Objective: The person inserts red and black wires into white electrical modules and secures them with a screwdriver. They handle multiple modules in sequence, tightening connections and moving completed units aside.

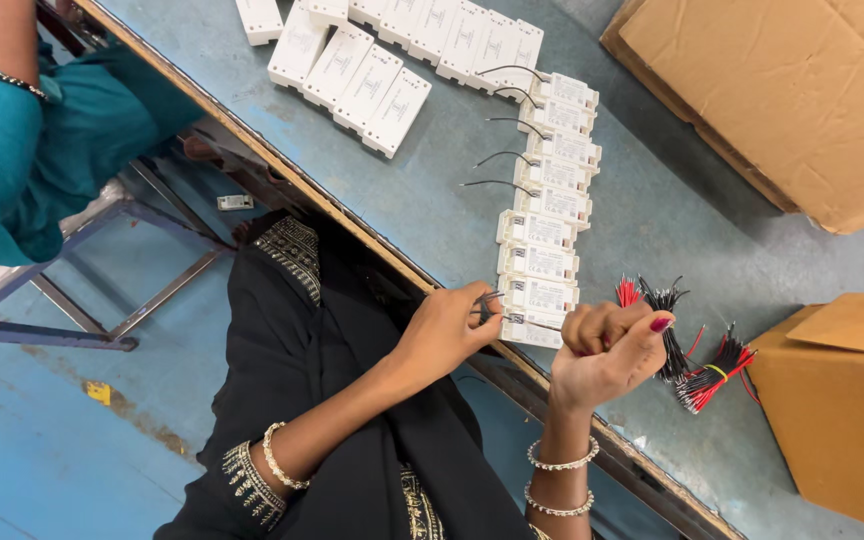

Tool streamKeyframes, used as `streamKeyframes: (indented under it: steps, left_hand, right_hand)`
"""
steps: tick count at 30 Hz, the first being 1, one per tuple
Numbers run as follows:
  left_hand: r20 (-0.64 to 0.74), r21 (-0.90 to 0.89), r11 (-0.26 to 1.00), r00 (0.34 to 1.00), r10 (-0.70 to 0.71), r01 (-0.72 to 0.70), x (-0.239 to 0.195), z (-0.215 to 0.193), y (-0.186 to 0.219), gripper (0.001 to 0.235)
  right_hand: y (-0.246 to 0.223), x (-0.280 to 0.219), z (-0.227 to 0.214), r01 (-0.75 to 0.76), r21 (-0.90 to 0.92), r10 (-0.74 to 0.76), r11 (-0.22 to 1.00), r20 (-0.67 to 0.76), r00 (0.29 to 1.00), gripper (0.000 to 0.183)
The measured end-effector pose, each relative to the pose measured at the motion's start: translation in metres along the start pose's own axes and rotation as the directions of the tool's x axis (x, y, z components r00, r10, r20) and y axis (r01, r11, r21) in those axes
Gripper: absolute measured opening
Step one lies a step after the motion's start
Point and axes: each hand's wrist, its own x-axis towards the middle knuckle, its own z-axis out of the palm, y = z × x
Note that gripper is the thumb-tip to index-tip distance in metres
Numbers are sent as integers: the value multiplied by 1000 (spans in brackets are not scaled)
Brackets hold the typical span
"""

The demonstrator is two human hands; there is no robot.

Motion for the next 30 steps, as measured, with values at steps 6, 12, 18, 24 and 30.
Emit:
streamKeyframes:
  steps: [6,12,18,24,30]
  left_hand:
    - [-7,118,993,1000,-19,19,1,1,7,17]
    - [-18,193,981,999,34,-29,2,11,2,16]
    - [-1,152,988,1000,-5,5,2,16,-4,18]
    - [50,33,997,996,69,-70,10,-1,-9,26]
    - [19,207,978,999,-32,27,26,-34,-2,26]
  right_hand:
    - [-2,5,1,-42,16,42,999,30,999,56]
    - [1,3,2,-28,2,28,1000,20,999,57]
    - [1,4,4,-4,-9,4,1000,33,999,57]
    - [-9,12,2,-152,103,157,983,-42,987,53]
    - [-4,29,6,-6,116,11,993,-39,999,51]
